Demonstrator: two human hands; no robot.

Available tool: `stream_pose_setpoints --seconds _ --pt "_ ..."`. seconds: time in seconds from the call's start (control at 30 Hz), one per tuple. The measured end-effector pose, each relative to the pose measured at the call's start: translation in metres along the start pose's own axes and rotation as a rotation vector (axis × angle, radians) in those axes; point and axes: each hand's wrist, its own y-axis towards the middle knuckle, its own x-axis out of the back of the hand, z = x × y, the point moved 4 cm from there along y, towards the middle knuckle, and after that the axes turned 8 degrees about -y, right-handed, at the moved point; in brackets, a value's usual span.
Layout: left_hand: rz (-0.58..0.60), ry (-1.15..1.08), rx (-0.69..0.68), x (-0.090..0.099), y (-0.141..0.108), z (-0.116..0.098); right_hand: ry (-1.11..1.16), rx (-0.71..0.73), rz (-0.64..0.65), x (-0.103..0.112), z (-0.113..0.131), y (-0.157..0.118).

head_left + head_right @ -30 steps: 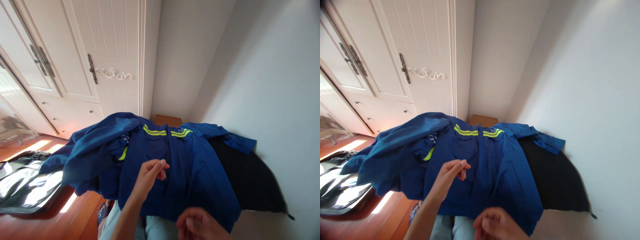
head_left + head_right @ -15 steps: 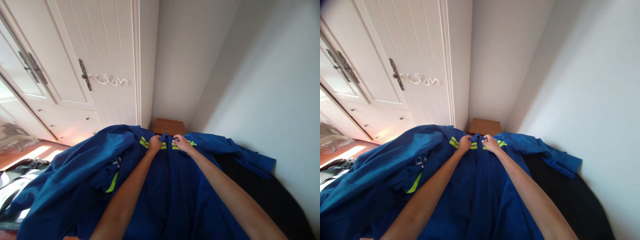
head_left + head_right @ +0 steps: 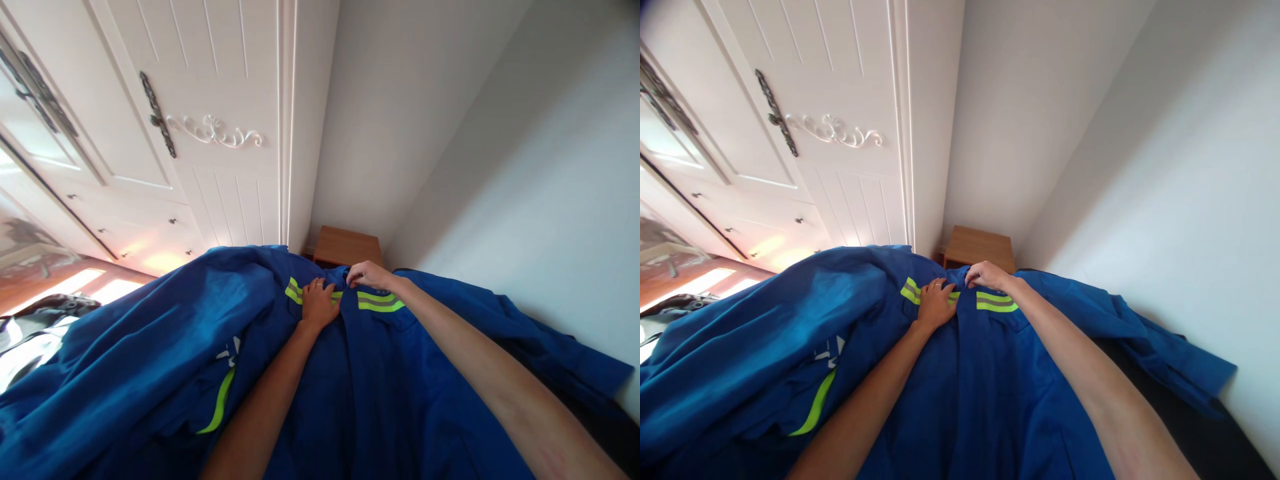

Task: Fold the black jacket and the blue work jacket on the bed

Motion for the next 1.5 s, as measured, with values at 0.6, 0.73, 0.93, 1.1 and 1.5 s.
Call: stream_pose_setpoints --seconds 0.6,0.73,0.93,1.1,1.5 --pt "-0.008 -0.15 0.094 0.003 0.0 0.002 0.013 0.035 -0.097 -0.037 -0.021 0.008" --pt "-0.048 -0.181 0.085 0.003 -0.001 0.003 -0.211 0.155 -0.303 -0.046 -0.015 -0.014" --pt "-0.075 -0.181 0.08 0.001 -0.001 0.004 -0.749 0.397 -0.449 -0.054 -0.009 -0.039" --pt "-0.07 -0.147 0.066 0.001 0.0 0.004 -0.877 0.584 -0.441 -0.054 0.0 -0.039" --pt "0.013 -0.074 0.023 -0.003 0.007 0.0 -0.805 0.508 -0.499 -0.056 0.001 -0.045"
